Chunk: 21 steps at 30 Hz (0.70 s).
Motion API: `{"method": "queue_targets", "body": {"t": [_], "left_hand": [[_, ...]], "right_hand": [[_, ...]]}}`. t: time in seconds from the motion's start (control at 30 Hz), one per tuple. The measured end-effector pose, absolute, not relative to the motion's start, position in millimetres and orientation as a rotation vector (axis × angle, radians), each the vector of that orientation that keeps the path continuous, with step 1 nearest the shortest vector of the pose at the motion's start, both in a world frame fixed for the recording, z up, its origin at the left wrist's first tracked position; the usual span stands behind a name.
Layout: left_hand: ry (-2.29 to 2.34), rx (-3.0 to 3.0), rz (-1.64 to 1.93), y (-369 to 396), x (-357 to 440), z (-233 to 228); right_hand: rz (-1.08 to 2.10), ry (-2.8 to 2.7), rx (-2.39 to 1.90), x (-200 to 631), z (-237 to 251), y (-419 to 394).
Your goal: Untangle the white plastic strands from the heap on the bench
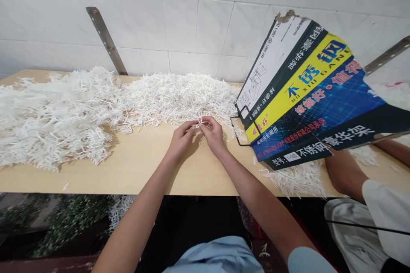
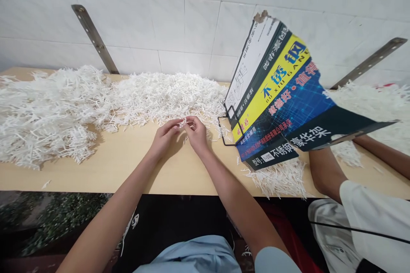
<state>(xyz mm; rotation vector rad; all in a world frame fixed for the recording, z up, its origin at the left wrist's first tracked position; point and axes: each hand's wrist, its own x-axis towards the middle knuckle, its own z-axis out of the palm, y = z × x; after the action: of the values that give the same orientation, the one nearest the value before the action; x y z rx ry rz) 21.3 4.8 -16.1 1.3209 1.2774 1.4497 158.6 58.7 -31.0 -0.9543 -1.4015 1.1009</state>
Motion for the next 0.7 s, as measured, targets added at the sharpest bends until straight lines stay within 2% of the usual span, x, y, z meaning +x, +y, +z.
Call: {"method": "queue_targets", "body": {"t": [0.33, 0.7], "left_hand": [[1.518, 1.680, 1.299, 4, 24, -16], [1.668, 1.724, 1.518, -4, 36, -17]], "right_hand": [[1.123, -1.380, -0.892, 159, -32, 60], [0.966, -1.345, -0.931, 158, -31, 51]]}}
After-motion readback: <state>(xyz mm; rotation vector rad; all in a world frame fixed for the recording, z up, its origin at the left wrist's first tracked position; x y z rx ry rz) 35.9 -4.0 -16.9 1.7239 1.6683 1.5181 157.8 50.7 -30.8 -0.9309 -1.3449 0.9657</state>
